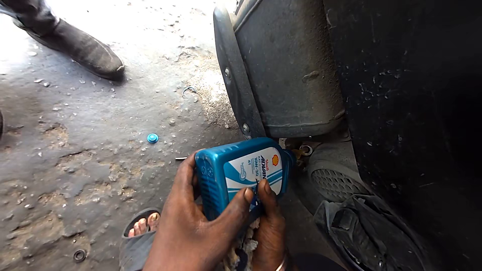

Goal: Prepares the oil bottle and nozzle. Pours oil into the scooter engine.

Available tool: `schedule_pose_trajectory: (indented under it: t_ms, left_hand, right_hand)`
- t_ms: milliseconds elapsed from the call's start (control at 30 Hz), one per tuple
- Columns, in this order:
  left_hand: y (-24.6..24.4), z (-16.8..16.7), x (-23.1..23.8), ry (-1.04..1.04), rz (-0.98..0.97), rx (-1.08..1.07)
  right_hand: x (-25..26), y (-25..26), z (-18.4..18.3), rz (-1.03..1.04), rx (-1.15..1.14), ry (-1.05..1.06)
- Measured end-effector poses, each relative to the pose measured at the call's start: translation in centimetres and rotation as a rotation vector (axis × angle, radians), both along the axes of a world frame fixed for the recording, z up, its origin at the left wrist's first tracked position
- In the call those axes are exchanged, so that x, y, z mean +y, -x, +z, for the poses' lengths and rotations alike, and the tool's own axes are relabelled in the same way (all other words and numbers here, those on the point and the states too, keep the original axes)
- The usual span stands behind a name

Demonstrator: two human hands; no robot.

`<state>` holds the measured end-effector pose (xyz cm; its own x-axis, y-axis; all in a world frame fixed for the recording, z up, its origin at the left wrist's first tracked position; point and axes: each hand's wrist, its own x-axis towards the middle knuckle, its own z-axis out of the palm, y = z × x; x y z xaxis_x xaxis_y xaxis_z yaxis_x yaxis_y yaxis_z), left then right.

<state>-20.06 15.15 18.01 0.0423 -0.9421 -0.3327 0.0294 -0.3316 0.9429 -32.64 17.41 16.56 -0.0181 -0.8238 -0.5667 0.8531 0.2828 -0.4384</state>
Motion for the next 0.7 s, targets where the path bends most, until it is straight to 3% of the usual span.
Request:
schedule_pose_trajectory:
  t_ms: [700]
  left_hand:
    - [0.07, 0.09, 0.07, 0.004, 0.006, 0.002]
  right_hand:
    - [0.12, 0.02, 0.04, 0.001, -0.018, -0.015]
